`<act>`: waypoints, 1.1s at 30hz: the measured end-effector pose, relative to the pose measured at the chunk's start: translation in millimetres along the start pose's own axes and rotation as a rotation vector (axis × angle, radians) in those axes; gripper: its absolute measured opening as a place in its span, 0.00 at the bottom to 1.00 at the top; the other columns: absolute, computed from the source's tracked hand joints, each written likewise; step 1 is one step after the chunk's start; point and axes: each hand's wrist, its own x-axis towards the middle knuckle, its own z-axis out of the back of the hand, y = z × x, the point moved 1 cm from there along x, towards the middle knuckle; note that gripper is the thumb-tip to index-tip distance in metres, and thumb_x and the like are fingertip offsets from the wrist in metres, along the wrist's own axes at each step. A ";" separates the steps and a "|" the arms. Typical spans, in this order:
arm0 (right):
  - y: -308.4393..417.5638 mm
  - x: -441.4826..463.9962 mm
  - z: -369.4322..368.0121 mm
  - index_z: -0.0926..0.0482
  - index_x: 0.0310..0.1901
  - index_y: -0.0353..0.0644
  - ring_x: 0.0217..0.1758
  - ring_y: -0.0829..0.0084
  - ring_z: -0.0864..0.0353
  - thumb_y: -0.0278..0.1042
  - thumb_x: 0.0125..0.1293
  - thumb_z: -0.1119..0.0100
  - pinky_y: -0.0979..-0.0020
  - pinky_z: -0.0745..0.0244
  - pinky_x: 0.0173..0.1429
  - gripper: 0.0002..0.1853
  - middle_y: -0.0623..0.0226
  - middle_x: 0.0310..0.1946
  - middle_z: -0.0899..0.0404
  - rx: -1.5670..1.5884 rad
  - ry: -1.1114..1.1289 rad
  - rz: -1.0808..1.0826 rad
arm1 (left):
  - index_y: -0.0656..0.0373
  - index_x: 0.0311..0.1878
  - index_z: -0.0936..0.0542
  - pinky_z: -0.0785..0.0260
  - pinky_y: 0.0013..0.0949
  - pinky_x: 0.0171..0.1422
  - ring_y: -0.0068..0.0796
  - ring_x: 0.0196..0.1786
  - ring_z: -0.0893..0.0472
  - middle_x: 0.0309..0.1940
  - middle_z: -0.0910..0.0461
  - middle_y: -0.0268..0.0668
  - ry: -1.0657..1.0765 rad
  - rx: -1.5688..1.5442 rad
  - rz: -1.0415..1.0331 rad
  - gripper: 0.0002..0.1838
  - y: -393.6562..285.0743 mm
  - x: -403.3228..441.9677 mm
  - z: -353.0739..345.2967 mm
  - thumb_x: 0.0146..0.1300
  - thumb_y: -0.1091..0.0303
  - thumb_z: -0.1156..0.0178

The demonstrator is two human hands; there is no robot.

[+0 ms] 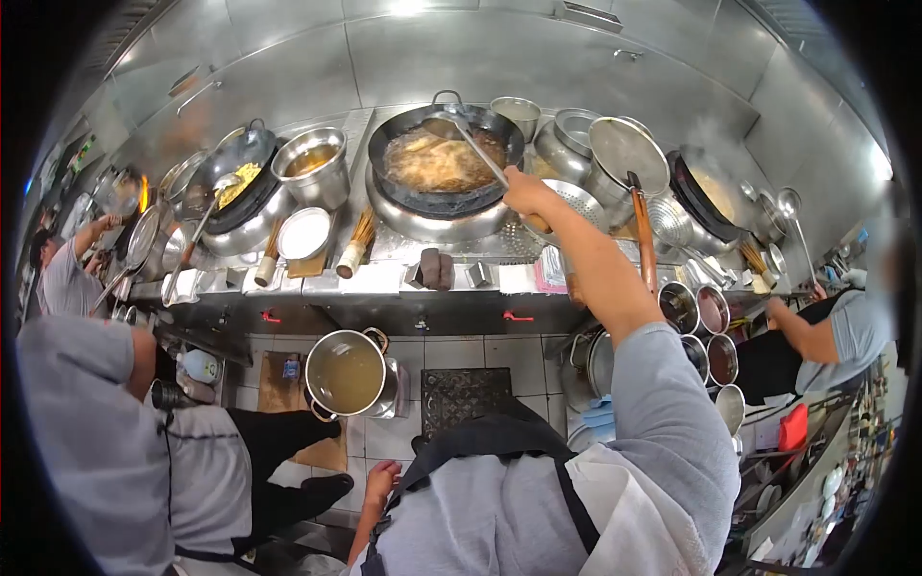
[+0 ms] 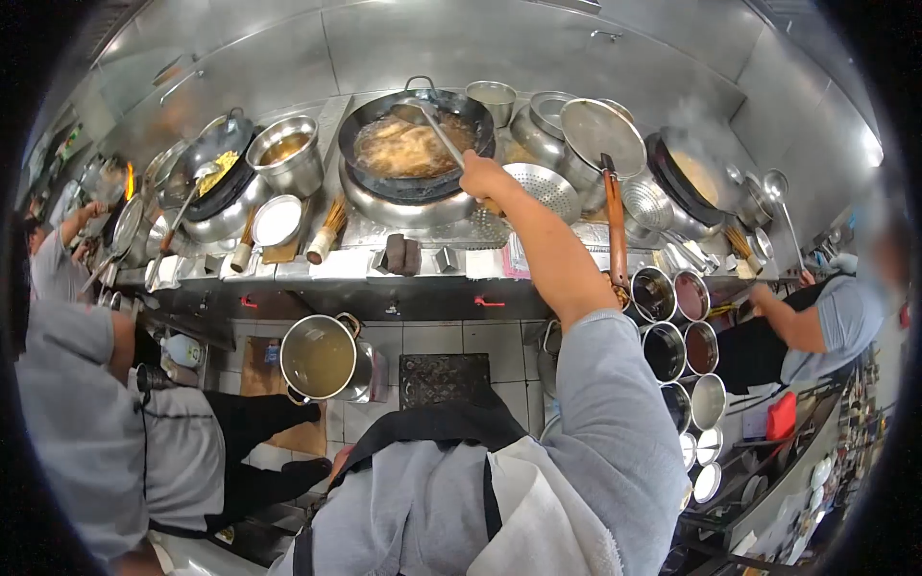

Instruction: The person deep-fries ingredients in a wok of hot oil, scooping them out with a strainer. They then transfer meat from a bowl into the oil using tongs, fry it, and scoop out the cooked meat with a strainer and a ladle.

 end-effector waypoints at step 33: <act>-226.2 -245.7 -147.6 0.50 0.74 0.41 0.53 0.52 0.20 0.36 0.61 0.38 0.61 0.28 0.59 0.43 0.43 0.52 0.22 0.595 -0.088 -0.207 | 0.51 0.62 0.37 0.33 0.29 0.22 0.23 0.22 0.29 0.32 0.23 0.39 0.649 -0.193 -0.467 0.24 -498.8 -7.7 -410.3 0.65 0.67 0.42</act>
